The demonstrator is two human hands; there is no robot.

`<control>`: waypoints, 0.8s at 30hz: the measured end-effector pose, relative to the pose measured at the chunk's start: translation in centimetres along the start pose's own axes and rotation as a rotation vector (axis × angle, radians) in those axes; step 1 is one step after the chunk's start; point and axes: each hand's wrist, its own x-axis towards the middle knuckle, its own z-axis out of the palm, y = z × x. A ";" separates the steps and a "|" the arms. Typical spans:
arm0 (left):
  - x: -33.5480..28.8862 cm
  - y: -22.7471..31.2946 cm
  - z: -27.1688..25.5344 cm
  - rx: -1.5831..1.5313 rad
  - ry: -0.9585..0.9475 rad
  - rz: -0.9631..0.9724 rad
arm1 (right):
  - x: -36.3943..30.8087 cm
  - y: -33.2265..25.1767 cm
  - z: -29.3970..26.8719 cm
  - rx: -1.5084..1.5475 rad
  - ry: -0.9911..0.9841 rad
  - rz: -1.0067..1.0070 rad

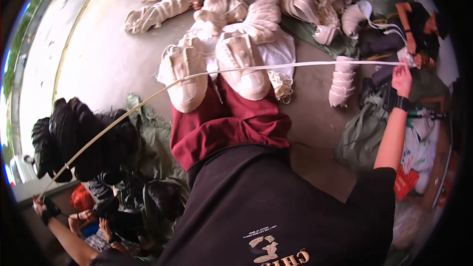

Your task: Manually assemble and lace white athletic shoe components.

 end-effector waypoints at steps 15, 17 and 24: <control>3.0 -5.3 -5.1 -0.384 0.403 -0.156 | -4.7 -4.5 6.9 0.008 -0.215 -0.104; 3.5 -4.2 -4.3 -0.353 0.440 -0.130 | -4.9 -4.9 8.1 0.010 -0.228 -0.111; -1.3 8.0 11.9 -0.676 -0.108 0.155 | -18.9 -10.6 21.4 -0.194 -0.471 -0.356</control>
